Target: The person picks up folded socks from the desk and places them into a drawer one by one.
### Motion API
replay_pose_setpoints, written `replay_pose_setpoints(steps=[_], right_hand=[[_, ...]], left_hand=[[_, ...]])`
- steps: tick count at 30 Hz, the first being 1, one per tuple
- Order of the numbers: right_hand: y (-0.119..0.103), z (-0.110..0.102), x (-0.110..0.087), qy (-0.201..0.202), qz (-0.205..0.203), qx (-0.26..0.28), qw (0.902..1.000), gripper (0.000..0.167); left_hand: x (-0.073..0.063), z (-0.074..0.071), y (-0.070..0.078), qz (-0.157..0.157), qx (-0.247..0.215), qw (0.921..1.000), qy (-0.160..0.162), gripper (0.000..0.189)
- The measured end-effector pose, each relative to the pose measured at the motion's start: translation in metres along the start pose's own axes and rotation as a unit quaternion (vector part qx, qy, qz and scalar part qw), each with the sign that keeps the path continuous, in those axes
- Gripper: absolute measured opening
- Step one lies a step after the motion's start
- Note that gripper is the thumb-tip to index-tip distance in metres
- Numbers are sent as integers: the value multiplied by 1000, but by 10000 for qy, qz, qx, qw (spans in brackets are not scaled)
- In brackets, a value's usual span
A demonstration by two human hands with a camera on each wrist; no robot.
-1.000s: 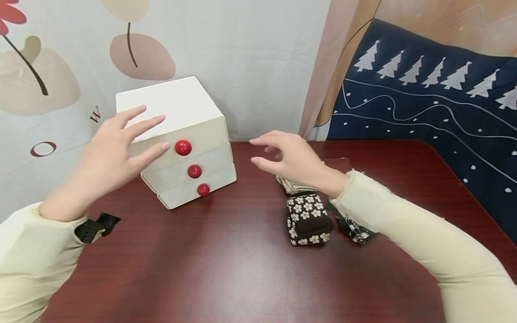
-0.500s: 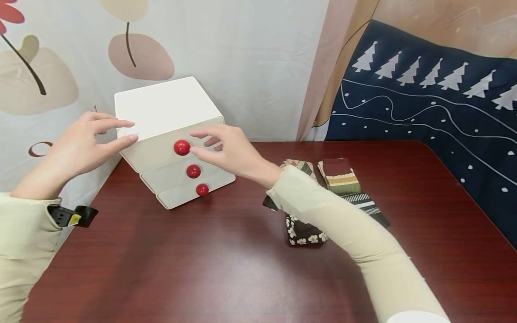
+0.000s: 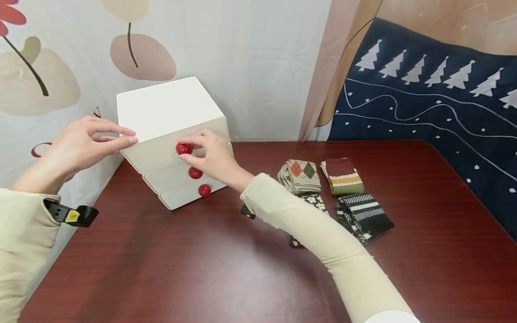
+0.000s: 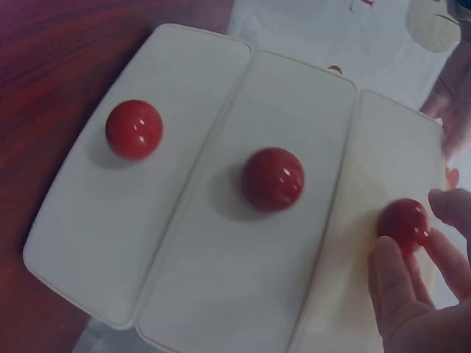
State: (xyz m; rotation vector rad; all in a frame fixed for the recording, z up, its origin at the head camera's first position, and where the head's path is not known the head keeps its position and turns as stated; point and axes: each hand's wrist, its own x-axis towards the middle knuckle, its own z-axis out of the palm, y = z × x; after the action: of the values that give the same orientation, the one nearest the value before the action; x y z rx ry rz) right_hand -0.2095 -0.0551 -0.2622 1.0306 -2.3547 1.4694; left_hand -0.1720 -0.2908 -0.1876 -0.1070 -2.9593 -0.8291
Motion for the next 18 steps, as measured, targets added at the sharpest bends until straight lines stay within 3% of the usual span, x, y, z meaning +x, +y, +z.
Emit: replay_pose_setpoints(steps=[7, 13, 18], right_hand=[[2, 10, 0, 438, -79, -15, 9990, 27], [2, 8, -4, 380, 35, 218, 9990, 23], [-3, 2, -18, 253, -114, 381, 9989, 21]], left_hand=[[-2, 0, -3, 34, -249, 9997, -28, 42], [0, -4, -1, -14, -259, 9992, -306, 45], [-2, -5, 0, -70, -299, 9991, -301, 44]])
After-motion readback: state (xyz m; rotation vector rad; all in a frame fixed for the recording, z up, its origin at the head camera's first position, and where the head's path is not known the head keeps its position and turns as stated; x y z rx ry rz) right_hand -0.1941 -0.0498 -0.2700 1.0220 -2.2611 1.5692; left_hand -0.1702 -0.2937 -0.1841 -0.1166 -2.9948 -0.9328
